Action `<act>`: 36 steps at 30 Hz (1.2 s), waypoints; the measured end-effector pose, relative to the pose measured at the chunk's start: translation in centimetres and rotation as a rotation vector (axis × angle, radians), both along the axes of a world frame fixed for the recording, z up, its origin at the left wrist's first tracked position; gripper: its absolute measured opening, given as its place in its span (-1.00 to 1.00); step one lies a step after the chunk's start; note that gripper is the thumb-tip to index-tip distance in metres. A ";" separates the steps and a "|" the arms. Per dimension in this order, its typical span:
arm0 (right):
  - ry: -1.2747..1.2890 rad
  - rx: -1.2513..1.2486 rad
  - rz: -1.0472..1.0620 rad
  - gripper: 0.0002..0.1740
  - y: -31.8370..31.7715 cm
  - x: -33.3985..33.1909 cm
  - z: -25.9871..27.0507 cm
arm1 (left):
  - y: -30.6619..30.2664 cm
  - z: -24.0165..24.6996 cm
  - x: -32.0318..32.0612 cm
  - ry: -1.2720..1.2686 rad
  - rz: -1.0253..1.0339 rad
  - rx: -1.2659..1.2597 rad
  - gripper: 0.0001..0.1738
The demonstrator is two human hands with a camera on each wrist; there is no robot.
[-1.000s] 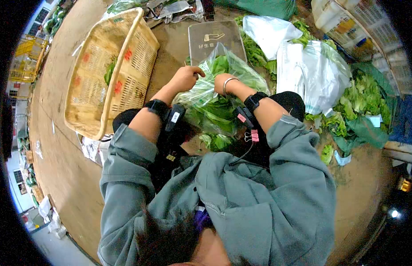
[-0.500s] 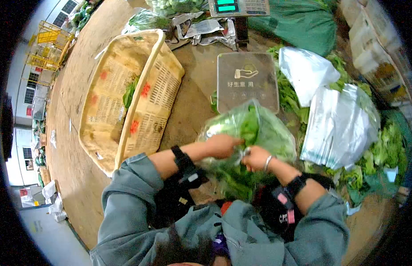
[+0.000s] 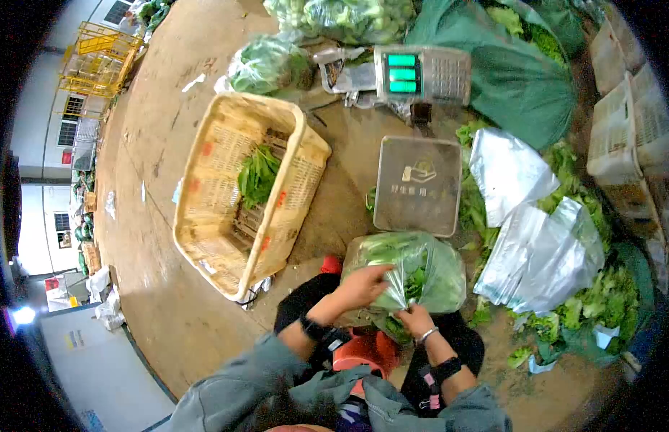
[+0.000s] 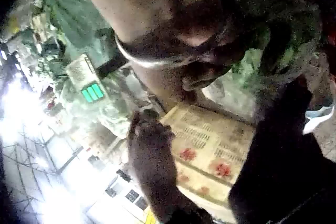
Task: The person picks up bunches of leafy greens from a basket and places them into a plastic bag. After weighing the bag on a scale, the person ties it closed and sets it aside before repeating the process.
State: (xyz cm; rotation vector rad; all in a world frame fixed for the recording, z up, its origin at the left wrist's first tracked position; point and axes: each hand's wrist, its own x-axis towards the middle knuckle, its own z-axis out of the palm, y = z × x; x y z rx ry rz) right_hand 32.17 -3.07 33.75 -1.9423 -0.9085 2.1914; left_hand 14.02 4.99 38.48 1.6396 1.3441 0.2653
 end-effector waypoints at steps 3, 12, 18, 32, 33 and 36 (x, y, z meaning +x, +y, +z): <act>0.144 0.005 -0.070 -0.56 0.8 2.2 4.1 | -2.2 7.4 -5.0 0.143 0.589 -0.014 -0.69; 0.406 0.263 0.415 -0.59 20.6 -3.2 33.1 | 2.9 14.6 -9.6 -0.162 1.087 -0.329 -0.65; 0.390 0.203 0.624 -0.51 38.4 -11.7 40.8 | 18.7 16.2 -12.7 -1.253 1.022 -0.906 -0.05; 0.384 0.438 0.206 -0.73 79.8 -36.1 29.1 | 53.5 11.3 -37.9 -0.996 1.137 -0.216 -0.33; 0.339 0.436 0.268 -0.72 84.2 -38.9 25.5 | 50.8 10.1 -39.5 -0.940 1.015 -0.392 -0.39; 0.263 0.318 0.180 -0.77 89.8 -42.9 17.8 | 42.4 9.3 -40.1 -0.805 1.180 -0.514 -0.56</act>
